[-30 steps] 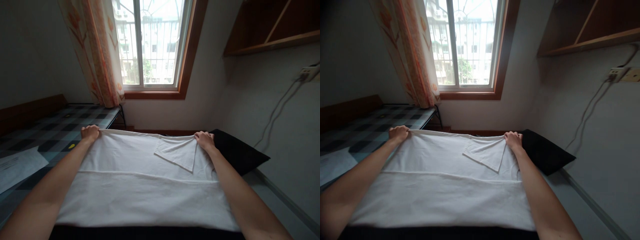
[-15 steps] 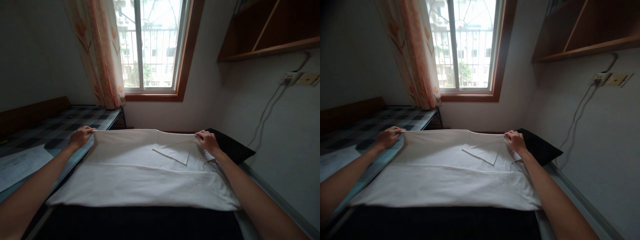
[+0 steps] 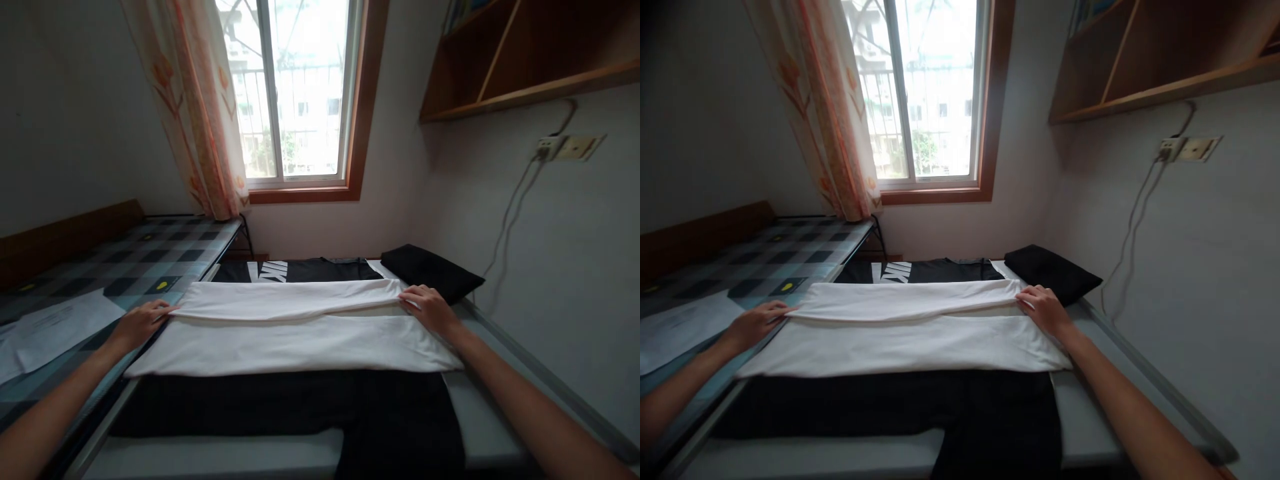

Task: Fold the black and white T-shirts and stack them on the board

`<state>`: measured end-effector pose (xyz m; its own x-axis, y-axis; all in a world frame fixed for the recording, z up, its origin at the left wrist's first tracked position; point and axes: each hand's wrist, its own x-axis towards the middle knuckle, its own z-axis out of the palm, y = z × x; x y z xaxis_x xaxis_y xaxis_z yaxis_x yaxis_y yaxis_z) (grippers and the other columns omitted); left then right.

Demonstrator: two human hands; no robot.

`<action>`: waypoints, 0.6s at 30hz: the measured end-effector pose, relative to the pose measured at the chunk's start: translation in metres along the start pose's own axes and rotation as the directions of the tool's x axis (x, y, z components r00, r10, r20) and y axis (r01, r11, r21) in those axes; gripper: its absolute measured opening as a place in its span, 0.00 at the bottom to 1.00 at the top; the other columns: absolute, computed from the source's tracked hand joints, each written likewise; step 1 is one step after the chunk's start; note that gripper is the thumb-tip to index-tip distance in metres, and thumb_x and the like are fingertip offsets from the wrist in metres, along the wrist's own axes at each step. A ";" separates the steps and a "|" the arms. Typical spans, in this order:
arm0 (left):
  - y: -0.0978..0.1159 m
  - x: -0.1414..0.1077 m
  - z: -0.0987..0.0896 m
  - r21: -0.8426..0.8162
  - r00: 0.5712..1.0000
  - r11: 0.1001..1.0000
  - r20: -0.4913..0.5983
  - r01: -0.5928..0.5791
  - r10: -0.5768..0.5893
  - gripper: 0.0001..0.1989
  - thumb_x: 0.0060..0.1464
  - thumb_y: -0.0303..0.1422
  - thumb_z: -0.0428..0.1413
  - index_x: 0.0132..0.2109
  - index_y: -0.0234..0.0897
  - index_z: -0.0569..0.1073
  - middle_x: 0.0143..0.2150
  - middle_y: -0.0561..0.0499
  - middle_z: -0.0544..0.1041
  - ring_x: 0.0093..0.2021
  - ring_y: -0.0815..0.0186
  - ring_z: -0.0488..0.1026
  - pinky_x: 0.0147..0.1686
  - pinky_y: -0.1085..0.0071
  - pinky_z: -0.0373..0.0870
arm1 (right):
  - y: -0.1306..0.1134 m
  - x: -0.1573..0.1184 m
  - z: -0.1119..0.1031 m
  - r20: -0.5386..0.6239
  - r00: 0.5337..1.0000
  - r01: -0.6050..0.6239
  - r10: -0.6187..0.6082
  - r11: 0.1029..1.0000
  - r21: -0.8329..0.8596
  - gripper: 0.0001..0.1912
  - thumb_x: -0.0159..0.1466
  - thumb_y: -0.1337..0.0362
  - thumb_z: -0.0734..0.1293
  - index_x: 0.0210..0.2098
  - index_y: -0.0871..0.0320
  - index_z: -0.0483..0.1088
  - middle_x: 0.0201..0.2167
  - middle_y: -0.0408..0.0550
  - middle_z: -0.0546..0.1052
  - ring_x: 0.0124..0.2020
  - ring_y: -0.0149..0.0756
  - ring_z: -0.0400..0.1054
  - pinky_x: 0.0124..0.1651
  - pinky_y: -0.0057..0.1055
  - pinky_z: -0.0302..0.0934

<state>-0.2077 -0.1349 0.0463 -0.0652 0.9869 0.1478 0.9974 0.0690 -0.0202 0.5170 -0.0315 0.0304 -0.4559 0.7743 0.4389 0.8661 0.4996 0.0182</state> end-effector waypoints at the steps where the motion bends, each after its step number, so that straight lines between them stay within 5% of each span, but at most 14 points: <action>1: 0.003 0.000 -0.001 0.022 1.000 1.000 -0.008 0.015 -0.015 0.22 0.56 0.39 0.43 0.51 0.50 0.77 0.49 0.47 0.75 0.48 0.53 0.73 0.44 0.61 0.69 | -0.002 0.000 -0.003 -0.008 1.000 -0.012 0.012 1.000 -0.022 0.10 0.64 0.62 0.63 0.40 0.53 0.77 0.39 0.49 0.77 0.42 0.41 0.67 0.45 0.36 0.56; 6: 0.024 -0.005 -0.006 0.140 0.994 0.984 0.007 0.106 -0.108 0.21 0.57 0.36 0.44 0.51 0.49 0.76 0.53 0.46 0.73 0.51 0.48 0.70 0.48 0.52 0.66 | -0.012 -0.002 -0.014 -0.058 0.993 -0.106 0.101 0.991 -0.084 0.12 0.65 0.61 0.63 0.42 0.52 0.77 0.41 0.50 0.77 0.42 0.42 0.66 0.46 0.37 0.55; 9: 0.056 -0.011 -0.012 0.185 0.998 0.981 -0.036 0.055 -0.049 0.22 0.54 0.31 0.46 0.53 0.44 0.74 0.57 0.42 0.70 0.56 0.46 0.65 0.52 0.47 0.61 | -0.018 -0.003 -0.011 -0.017 0.974 -0.226 0.226 0.973 -0.052 0.12 0.63 0.60 0.64 0.42 0.52 0.78 0.42 0.50 0.77 0.42 0.43 0.67 0.45 0.37 0.56; 13: 0.118 -0.008 -0.023 0.142 0.991 0.988 -0.109 -0.061 0.077 0.23 0.53 0.29 0.47 0.55 0.42 0.72 0.58 0.43 0.70 0.58 0.48 0.65 0.54 0.50 0.59 | -0.027 -0.005 -0.001 0.060 0.904 -0.427 0.423 0.891 0.156 0.14 0.61 0.61 0.64 0.43 0.54 0.77 0.41 0.51 0.77 0.41 0.41 0.70 0.43 0.34 0.60; 18: 0.215 0.007 -0.022 -0.056 0.955 0.966 -0.177 -0.252 0.238 0.18 0.56 0.34 0.50 0.52 0.44 0.73 0.54 0.45 0.74 0.53 0.54 0.69 0.51 0.58 0.64 | -0.034 -0.012 0.008 0.032 0.746 -0.623 0.665 0.680 0.387 0.19 0.59 0.64 0.61 0.47 0.61 0.75 0.32 0.52 0.79 0.32 0.39 0.72 0.36 0.31 0.62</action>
<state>0.0065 -0.1161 0.0651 0.1806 0.9329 0.3115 0.9818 -0.1898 -0.0009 0.4915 -0.0550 0.0168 0.2296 0.9225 0.3104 0.7936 0.0072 -0.6084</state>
